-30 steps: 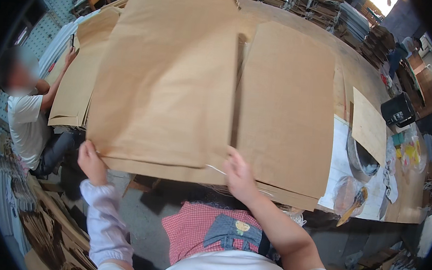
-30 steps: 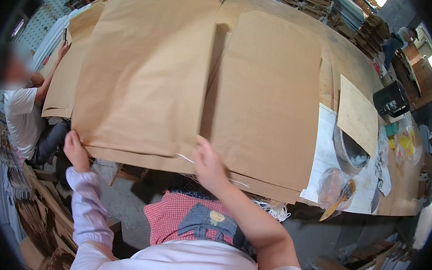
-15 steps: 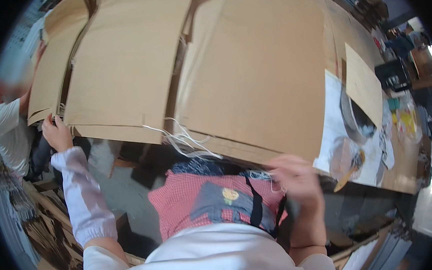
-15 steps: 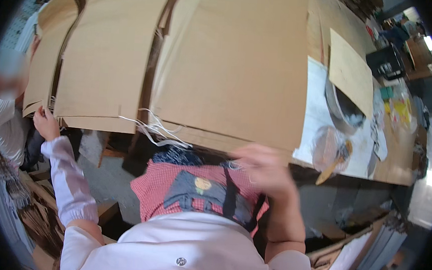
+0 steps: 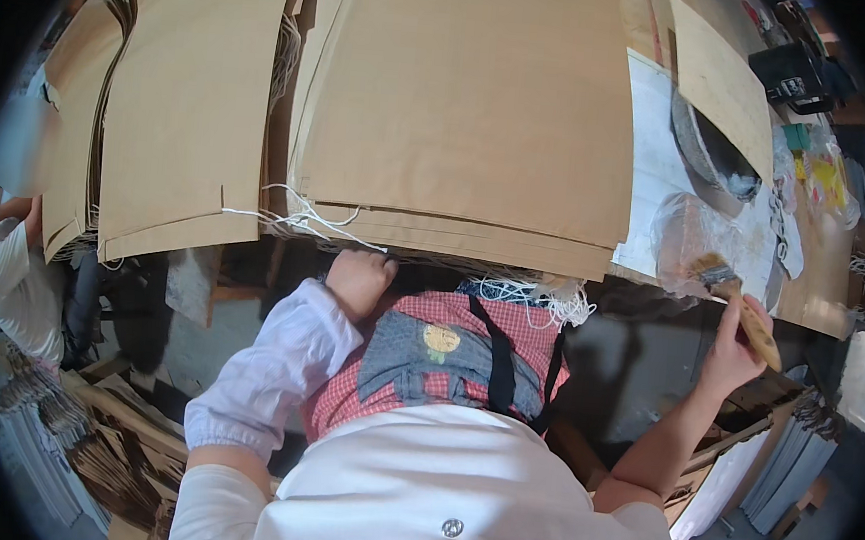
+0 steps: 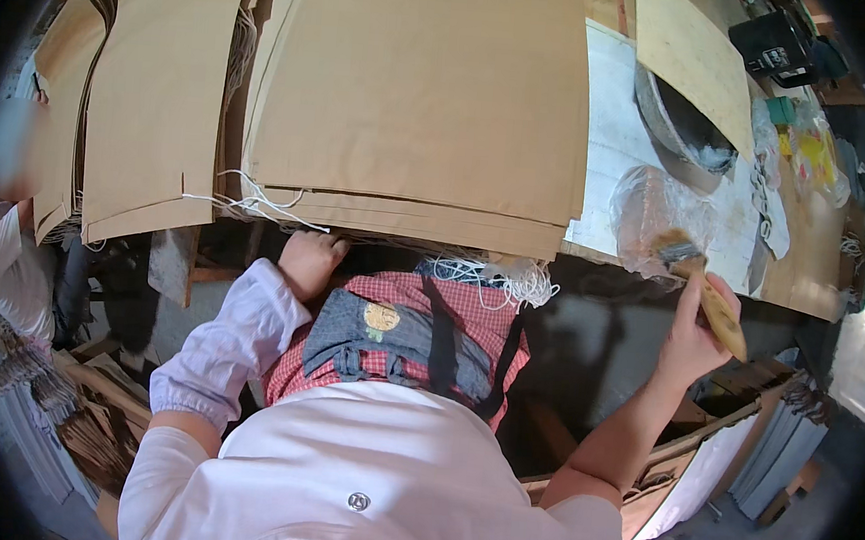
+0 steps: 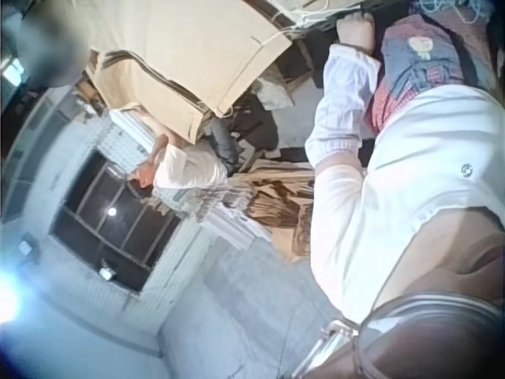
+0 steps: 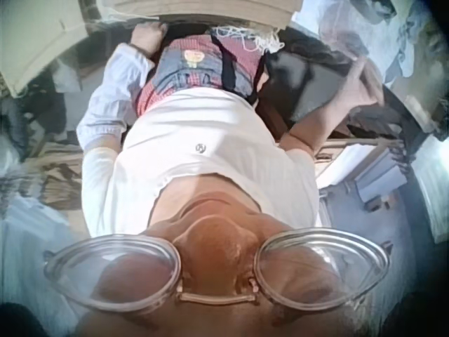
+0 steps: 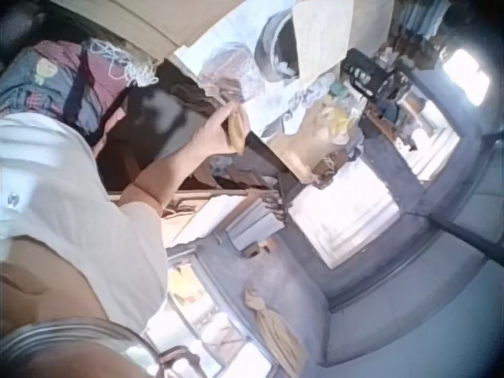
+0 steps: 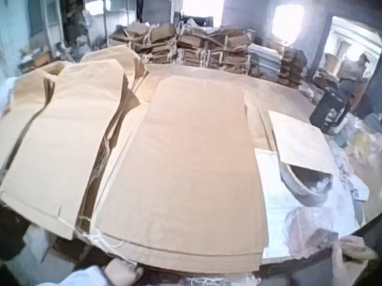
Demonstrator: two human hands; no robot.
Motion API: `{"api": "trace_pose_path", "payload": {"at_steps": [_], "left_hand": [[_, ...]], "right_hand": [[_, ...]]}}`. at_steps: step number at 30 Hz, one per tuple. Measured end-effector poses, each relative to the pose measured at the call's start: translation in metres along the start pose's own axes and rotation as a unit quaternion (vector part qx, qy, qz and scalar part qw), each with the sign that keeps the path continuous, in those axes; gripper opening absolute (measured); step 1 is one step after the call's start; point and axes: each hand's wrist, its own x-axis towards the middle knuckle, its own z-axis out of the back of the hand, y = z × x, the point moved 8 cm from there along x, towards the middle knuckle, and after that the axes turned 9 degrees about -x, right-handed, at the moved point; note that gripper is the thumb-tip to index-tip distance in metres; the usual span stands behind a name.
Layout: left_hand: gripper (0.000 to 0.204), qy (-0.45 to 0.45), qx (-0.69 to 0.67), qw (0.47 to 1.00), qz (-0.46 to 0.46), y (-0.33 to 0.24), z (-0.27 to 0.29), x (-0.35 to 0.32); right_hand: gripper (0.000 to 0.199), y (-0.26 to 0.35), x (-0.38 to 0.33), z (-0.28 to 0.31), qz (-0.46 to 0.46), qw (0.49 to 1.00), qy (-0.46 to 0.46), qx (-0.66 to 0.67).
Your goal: The person repeatedly applies glue to the edge of a flat cardboard sheet using a brush, then presses a thin white strip along the glued edge. The person continues this cycle on multiple sheets, stacking them as they work.
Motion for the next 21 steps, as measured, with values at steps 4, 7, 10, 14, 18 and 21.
{"api": "trace_pose_path", "payload": {"at_steps": [4,7,10,14,18,21], "left_hand": [[0.021,-0.193,0.033,0.981,-0.004,0.017,-0.001,0.008],[0.016,-0.095,-0.064,0.993,0.004,0.021,-0.003,0.003],[0.004,-0.171,-0.228,0.957,-0.049,0.001,0.042,-0.029],[0.006,-0.138,-0.240,0.961,0.025,-0.007,0.083,-0.060],[0.009,-0.261,-0.122,0.957,0.031,-0.010,0.147,-0.059],[0.019,-0.224,-0.105,0.968,0.044,-0.004,0.153,-0.026]], "right_hand": [[0.011,0.005,-0.012,-0.023,-0.096,0.987,0.015,0.128],[0.009,0.025,-0.026,-0.050,-0.114,0.965,0.018,0.236],[0.008,0.056,-0.046,-0.085,-0.156,0.944,0.006,0.292],[0.011,0.141,-0.064,-0.160,-0.184,0.899,0.233,0.322],[0.008,0.209,-0.078,-0.217,-0.088,0.892,0.290,0.334],[0.013,0.232,-0.082,-0.242,-0.049,0.900,0.327,0.284]]}}
